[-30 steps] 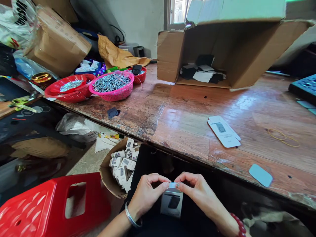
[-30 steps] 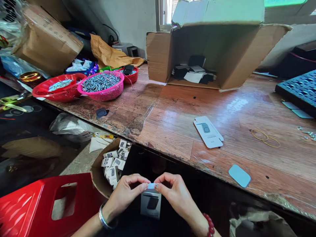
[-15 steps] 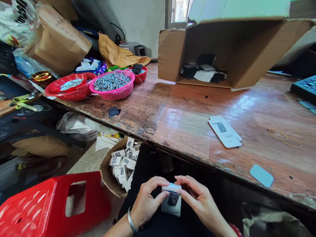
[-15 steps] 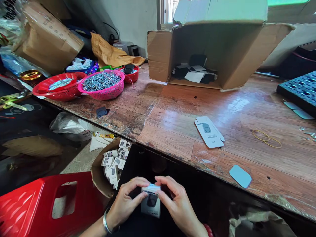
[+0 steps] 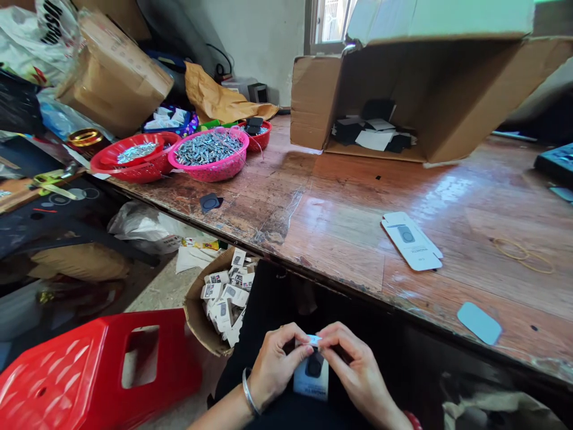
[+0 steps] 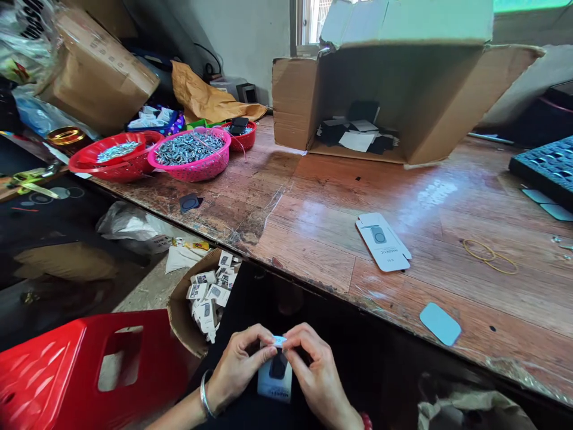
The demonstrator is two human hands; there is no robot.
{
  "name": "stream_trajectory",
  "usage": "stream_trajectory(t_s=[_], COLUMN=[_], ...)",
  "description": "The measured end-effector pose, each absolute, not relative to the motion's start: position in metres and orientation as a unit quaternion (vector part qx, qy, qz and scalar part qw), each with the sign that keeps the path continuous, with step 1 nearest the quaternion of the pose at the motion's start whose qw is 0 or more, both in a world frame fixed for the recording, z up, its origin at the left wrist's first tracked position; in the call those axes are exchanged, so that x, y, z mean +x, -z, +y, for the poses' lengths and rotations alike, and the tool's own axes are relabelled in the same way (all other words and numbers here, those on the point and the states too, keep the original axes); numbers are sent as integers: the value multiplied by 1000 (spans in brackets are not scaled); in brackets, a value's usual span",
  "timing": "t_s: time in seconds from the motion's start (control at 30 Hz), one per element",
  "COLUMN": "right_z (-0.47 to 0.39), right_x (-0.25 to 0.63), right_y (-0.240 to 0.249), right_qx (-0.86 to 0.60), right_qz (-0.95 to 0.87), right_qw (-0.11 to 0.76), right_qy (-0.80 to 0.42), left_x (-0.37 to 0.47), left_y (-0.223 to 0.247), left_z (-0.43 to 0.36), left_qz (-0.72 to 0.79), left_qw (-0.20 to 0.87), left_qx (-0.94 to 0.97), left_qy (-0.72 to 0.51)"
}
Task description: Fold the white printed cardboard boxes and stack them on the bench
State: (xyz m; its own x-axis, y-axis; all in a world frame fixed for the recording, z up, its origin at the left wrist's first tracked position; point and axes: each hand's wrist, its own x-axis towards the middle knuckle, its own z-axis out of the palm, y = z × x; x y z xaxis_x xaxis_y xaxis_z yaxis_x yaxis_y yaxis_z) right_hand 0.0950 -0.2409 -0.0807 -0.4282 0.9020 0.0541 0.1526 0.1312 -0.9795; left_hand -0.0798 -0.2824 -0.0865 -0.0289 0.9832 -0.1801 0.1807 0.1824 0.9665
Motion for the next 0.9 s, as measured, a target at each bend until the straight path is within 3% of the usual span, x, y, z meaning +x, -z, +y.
stream_trajectory(t_s=[0.13, 0.23, 0.47, 0.57, 0.7, 0.9], right_z=[-240, -226, -139, -95, -59, -47], right_x=[84, 86, 154, 188, 214, 221], right_y=[87, 74, 31, 29, 37, 42], right_qx=[-407, -401, -534, -612, -680, -705], right_qz=[-668, -696, -732, -717, -708, -684], right_qw=[353, 362, 411, 334, 182, 182], right_qy=[-513, -472, -98, 27, 56, 41], left_x=[-85, -120, -249, -259, -223, -159], left_y=[94, 99, 113, 118, 122, 109], left_z=[-274, -254, -212, -212, -216, -216], left_qz=[606, 660, 780, 800, 774, 699], left_qw=[511, 439, 262, 232, 268, 329], left_qx=[428, 381, 277, 281, 343, 427], left_qy=[-434, -477, -497, -477, -461, -470])
